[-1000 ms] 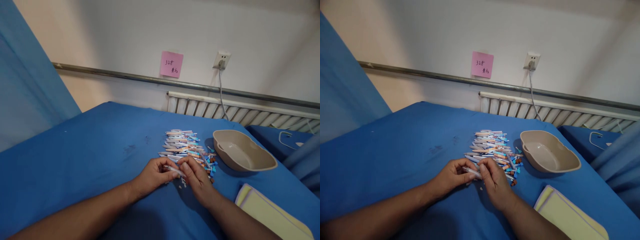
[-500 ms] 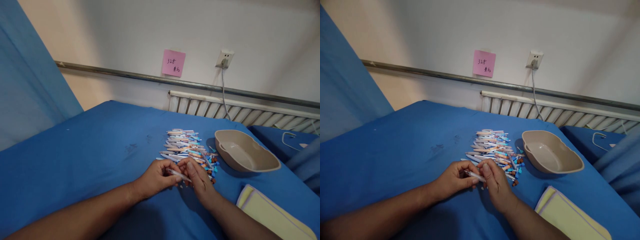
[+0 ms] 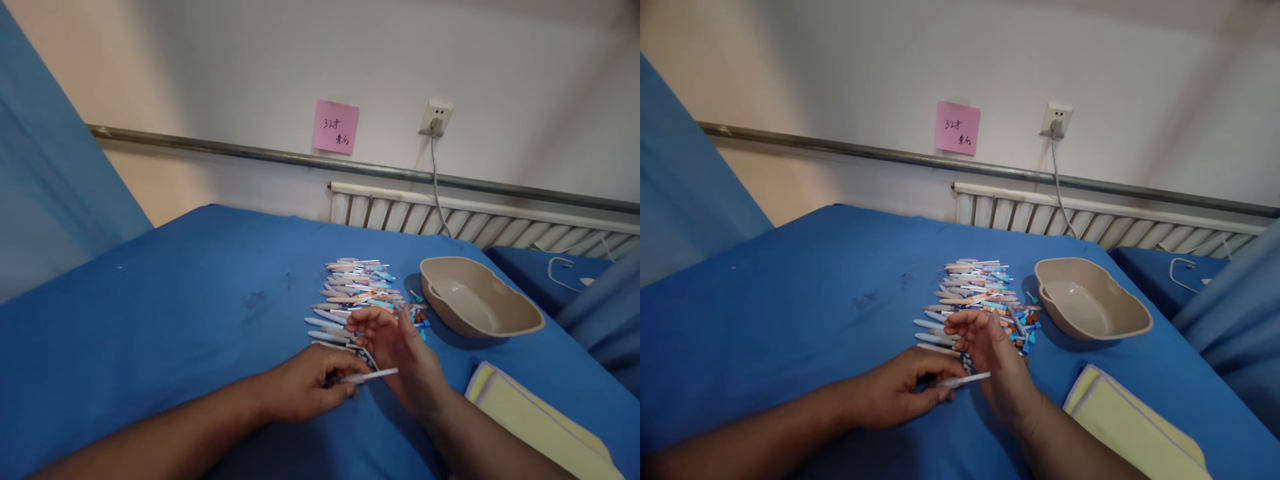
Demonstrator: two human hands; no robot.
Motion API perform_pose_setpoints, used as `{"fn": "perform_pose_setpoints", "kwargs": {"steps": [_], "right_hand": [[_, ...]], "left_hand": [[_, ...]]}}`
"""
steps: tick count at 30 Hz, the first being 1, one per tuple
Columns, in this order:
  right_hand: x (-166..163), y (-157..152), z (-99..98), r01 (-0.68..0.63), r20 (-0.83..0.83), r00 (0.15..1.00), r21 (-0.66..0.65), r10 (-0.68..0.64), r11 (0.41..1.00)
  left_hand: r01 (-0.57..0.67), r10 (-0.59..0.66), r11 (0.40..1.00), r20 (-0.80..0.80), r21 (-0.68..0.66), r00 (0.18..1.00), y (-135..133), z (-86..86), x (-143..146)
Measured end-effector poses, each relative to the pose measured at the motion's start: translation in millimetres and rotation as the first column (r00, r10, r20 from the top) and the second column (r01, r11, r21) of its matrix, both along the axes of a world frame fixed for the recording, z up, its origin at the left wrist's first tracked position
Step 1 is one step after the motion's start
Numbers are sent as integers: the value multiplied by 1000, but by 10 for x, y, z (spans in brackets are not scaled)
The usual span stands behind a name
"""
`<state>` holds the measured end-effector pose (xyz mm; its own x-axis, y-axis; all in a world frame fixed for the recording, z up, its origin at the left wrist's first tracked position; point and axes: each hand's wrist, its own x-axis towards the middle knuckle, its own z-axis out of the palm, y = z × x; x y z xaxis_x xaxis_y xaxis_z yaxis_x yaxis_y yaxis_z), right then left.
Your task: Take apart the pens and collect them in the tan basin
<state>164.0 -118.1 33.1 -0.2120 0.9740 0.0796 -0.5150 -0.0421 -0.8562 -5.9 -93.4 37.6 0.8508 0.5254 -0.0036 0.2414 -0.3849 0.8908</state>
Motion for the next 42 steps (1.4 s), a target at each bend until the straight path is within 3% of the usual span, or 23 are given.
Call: {"fn": "perform_pose_setpoints", "kwargs": {"steps": [2,4,8,12,16,18,21,24,32,39,42], "right_hand": [[9,-19,78,-28,-5,1000,-3,28,1000],[59,-2,124,-8,44,999,4,7,1000],[257,156,74,186,215,958,42,-191,982],[406,332,-88,322,333,882,88,-332,943],[369,351,-211,255,490,816,170,-306,952],[322,315,-239,166,615,726,280,-309,946],[283,269,-247,16,743,543,456,-391,890],[296,270,-258,-54,768,464,521,-441,852],[479,343,-217,115,721,484,509,-496,853],[752,381,-54,390,581,572,429,-579,815],[835,336,-46,404,592,557,420,-583,813]], "left_hand": [[14,-12,998,32,-57,999,7,4,-5],[-1,15,979,70,-202,997,40,-15,-22],[-98,193,864,145,-495,971,182,-80,-93],[-234,449,745,211,-624,868,350,-111,-168],[-257,553,667,233,-699,800,430,-113,-191],[-251,555,654,227,-714,800,437,-119,-190],[-246,554,647,223,-721,802,436,-140,-191],[-245,553,648,224,-721,802,439,-163,-199],[-260,555,646,207,-718,806,465,-154,-209],[-275,557,651,200,-707,806,508,-156,-203],[-277,550,656,194,-702,812,516,-164,-201]]}}
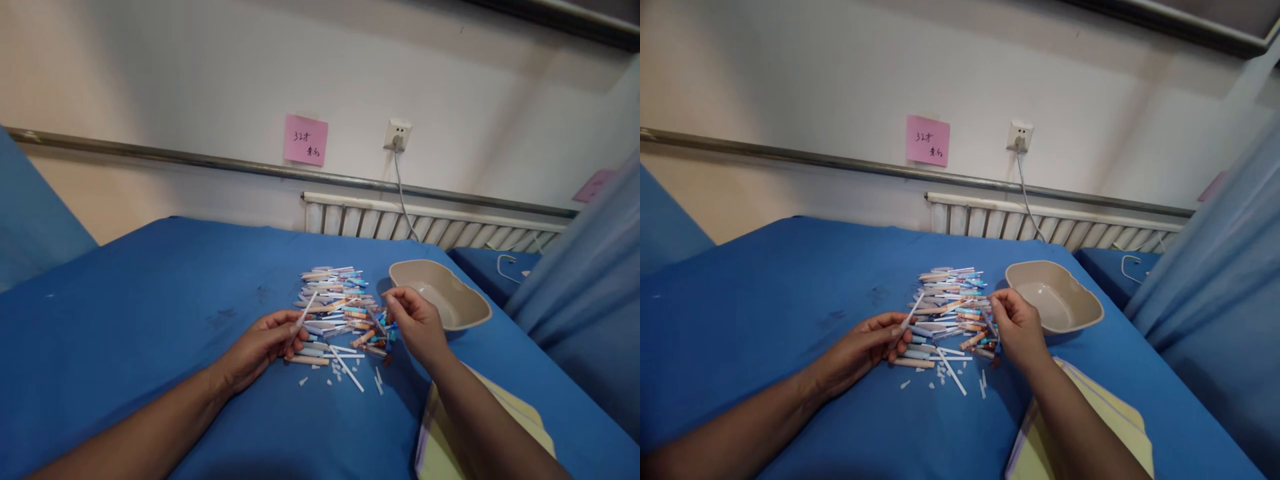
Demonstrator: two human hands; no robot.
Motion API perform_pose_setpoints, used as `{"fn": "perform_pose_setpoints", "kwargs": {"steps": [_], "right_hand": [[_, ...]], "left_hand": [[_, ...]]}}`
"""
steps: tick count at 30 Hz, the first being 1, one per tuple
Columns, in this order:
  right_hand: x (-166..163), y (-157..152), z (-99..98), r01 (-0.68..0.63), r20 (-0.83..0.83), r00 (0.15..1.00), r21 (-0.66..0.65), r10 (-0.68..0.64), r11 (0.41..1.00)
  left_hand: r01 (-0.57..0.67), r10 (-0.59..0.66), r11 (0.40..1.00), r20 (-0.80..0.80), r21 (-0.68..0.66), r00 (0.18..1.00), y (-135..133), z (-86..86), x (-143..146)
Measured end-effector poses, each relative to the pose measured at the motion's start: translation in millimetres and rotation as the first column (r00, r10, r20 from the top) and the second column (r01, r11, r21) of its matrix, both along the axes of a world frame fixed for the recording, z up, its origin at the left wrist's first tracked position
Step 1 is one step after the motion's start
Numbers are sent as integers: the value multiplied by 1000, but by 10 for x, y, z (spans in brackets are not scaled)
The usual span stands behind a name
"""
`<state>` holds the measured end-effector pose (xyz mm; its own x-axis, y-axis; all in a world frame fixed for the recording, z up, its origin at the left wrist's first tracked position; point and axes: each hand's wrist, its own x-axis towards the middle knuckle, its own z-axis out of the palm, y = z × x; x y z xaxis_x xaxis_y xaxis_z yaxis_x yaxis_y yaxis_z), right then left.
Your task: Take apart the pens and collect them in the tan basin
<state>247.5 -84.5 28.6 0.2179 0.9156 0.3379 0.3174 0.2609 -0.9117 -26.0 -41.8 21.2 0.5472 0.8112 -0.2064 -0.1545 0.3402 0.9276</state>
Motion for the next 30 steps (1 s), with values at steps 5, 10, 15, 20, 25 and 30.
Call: {"fn": "perform_pose_setpoints", "kwargs": {"steps": [5,10,15,20,25,30], "right_hand": [[91,-66,-22,-58,294,952,-96,84,994],[70,-46,-91,-210,507,830,-103,233,972],[69,-26,-129,-168,506,840,-105,198,980],[84,-38,-142,-191,487,841,-143,237,971],[53,-103,-115,-246,518,795,-202,317,948],[32,-126,-134,-261,616,684,-293,391,920]], "left_hand": [[-10,10,1000,-15,-8,1000,9,4,3],[-9,8,1000,-35,-17,999,20,12,14],[-5,4,1000,-53,-11,999,15,12,23],[3,-2,1000,-70,12,998,2,-4,14],[10,-8,1000,-67,27,998,-1,-45,10],[-4,5,1000,-58,29,998,1,-63,16]]}}
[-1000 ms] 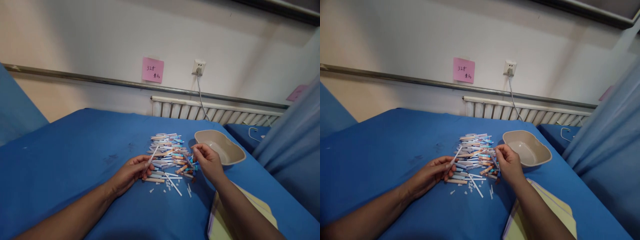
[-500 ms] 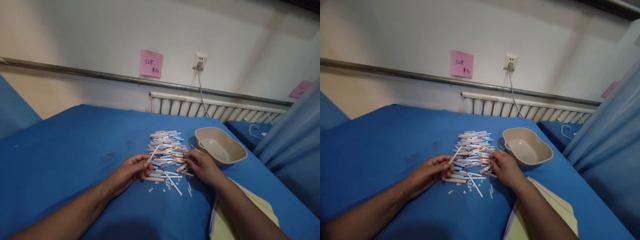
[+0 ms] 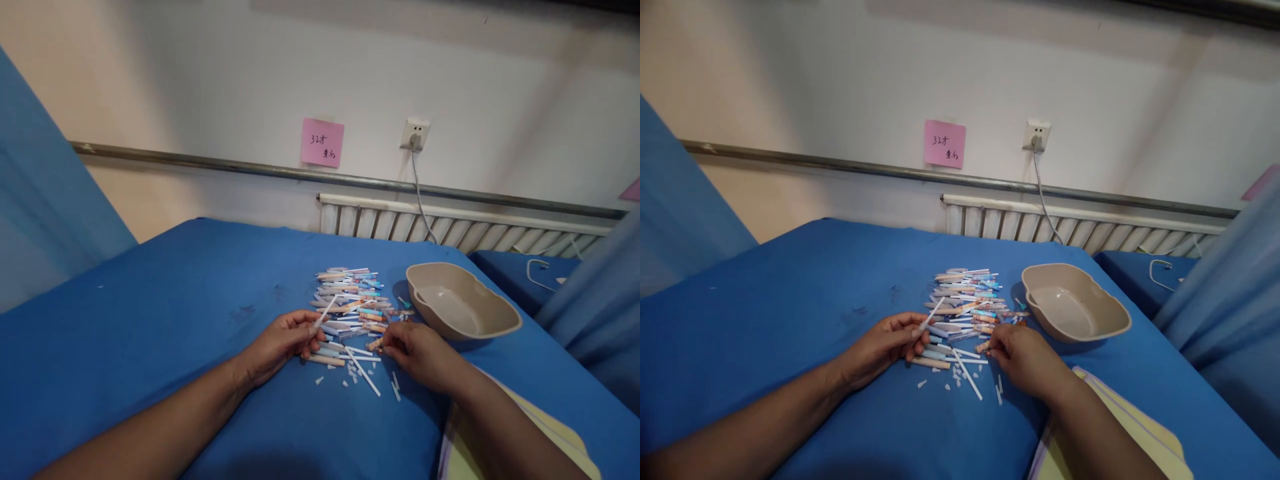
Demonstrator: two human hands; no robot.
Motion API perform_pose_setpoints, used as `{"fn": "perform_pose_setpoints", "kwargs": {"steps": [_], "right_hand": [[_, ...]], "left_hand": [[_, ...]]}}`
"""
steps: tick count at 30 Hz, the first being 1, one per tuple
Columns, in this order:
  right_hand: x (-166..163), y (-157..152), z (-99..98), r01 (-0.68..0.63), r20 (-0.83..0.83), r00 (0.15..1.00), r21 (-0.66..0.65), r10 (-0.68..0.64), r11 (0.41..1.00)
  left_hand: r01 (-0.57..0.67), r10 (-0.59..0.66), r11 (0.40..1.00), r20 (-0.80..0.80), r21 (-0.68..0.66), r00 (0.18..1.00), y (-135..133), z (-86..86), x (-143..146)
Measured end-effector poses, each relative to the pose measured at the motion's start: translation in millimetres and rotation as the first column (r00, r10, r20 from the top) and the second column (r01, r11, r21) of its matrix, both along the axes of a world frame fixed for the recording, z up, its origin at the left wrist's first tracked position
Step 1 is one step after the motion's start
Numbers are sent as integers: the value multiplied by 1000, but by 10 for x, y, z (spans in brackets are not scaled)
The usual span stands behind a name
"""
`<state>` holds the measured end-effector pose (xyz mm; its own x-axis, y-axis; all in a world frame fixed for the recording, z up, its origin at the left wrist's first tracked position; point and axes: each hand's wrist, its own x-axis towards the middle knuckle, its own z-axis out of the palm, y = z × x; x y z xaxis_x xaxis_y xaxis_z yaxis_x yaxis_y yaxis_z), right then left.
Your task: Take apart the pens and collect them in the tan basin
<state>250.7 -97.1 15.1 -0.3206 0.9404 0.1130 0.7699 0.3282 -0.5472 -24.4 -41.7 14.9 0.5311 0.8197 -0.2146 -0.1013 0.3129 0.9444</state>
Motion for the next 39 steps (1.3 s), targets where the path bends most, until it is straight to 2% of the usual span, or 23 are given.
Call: {"fn": "perform_pose_setpoints", "kwargs": {"steps": [10,14,17,20,22,24,28,31,35,39], "right_hand": [[-133,-13,25,-77,203,976,-26,81,997],[-155,-44,25,-84,214,973,-7,83,996],[-142,-23,-13,-30,120,992,11,28,999],[-147,43,-53,38,-200,979,-21,-42,999],[-172,88,-62,26,-495,866,-102,-73,994],[-208,118,-56,-5,-701,700,-193,-134,981],[-266,124,-55,-50,-872,412,-310,-264,949],[-277,118,-77,-79,-914,246,-352,-324,933],[-273,121,-90,-61,-926,149,-359,-347,931],[-273,117,-71,-50,-929,146,-351,-341,935]], "left_hand": [[27,-27,1000,20,1,999,1,-35,-26],[7,-7,1000,-1,3,1000,-1,-22,-11],[3,-3,1000,-27,22,1000,0,-12,-1],[11,-7,998,-64,64,998,-8,-26,4],[28,-18,995,-99,99,995,-21,-43,8],[49,-30,990,-145,133,989,-40,-54,15],[89,-42,979,-249,182,968,-84,-49,38],[136,-65,962,-286,236,956,-115,-35,52],[199,-89,929,-331,313,939,-149,-6,60],[241,-103,910,-381,337,919,-168,15,58]]}}
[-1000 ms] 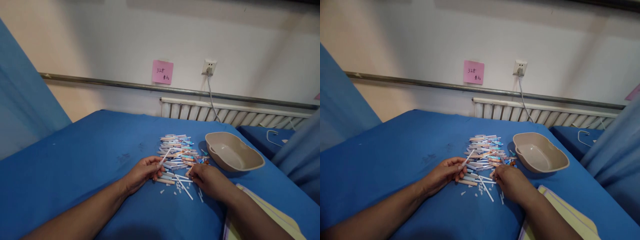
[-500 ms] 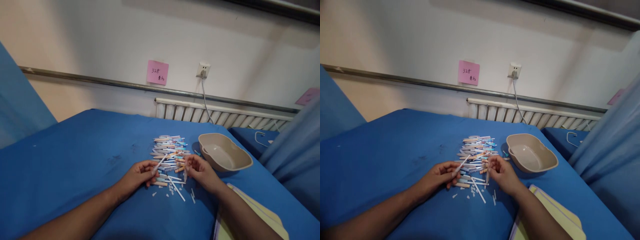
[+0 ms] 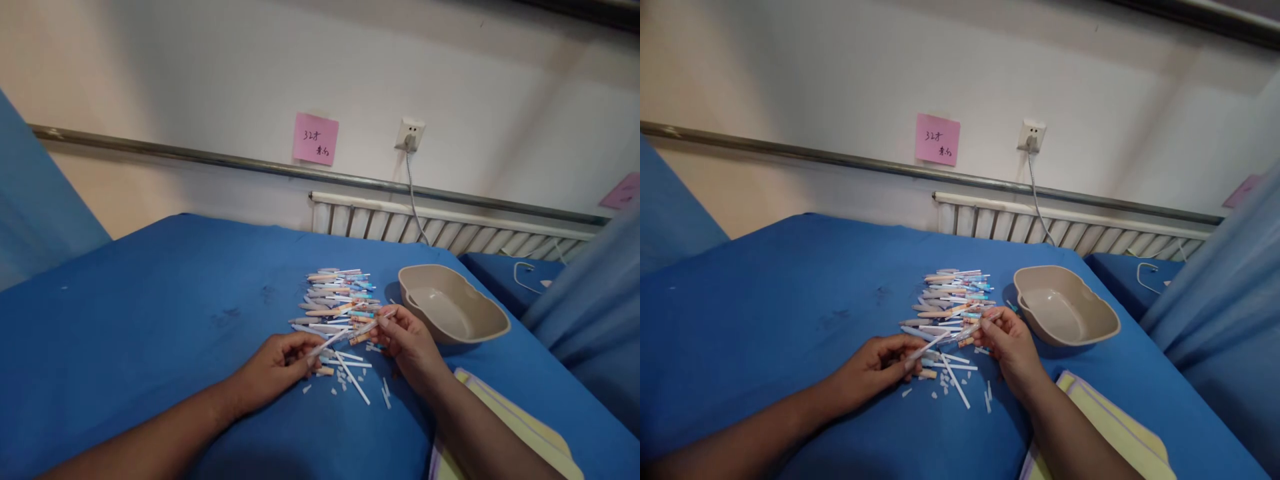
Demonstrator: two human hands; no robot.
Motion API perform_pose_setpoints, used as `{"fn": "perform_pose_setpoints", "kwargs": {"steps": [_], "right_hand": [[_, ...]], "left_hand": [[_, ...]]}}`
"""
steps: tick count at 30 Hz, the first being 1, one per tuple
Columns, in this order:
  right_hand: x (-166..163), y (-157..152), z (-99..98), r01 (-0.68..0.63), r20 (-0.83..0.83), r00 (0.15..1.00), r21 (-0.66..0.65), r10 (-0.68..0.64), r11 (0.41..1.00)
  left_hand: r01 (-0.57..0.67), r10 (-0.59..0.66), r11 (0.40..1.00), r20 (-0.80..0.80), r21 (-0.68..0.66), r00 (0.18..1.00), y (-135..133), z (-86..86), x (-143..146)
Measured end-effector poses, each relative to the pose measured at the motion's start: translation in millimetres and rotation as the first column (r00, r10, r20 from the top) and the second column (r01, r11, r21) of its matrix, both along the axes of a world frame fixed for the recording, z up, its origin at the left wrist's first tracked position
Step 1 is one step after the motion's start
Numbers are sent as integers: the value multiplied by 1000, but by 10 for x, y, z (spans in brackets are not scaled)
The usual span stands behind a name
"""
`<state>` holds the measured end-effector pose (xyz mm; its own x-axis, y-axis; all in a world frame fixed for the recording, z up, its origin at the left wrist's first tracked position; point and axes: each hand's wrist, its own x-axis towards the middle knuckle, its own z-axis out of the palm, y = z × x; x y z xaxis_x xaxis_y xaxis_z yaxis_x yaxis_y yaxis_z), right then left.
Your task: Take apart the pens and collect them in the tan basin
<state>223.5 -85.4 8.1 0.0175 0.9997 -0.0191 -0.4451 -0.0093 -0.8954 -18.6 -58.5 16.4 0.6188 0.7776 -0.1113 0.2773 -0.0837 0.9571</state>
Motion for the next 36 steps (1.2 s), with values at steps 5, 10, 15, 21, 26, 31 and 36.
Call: {"fn": "perform_pose_setpoints", "kwargs": {"steps": [5,10,15,21,26,31,36], "right_hand": [[2,-9,13,1,128,992,11,-2,1000],[26,1,-29,-8,531,846,99,-46,995],[103,-26,-46,-227,940,331,166,-84,960],[130,-118,38,-353,995,-84,27,-60,935],[93,-99,53,-357,992,22,127,-127,925],[46,-65,72,-122,862,474,266,-180,956],[-10,-83,88,142,528,831,98,-172,985]], "left_hand": [[6,-6,1000,28,-6,1000,4,-19,-7],[-19,19,999,19,-28,1000,13,-6,5],[-34,39,997,67,-68,997,8,21,28],[-73,83,993,97,-97,992,-9,11,51],[-74,84,993,105,-94,991,-12,11,53],[-48,53,996,61,-79,997,-3,8,42],[-31,32,999,20,-42,999,-2,0,28]]}}
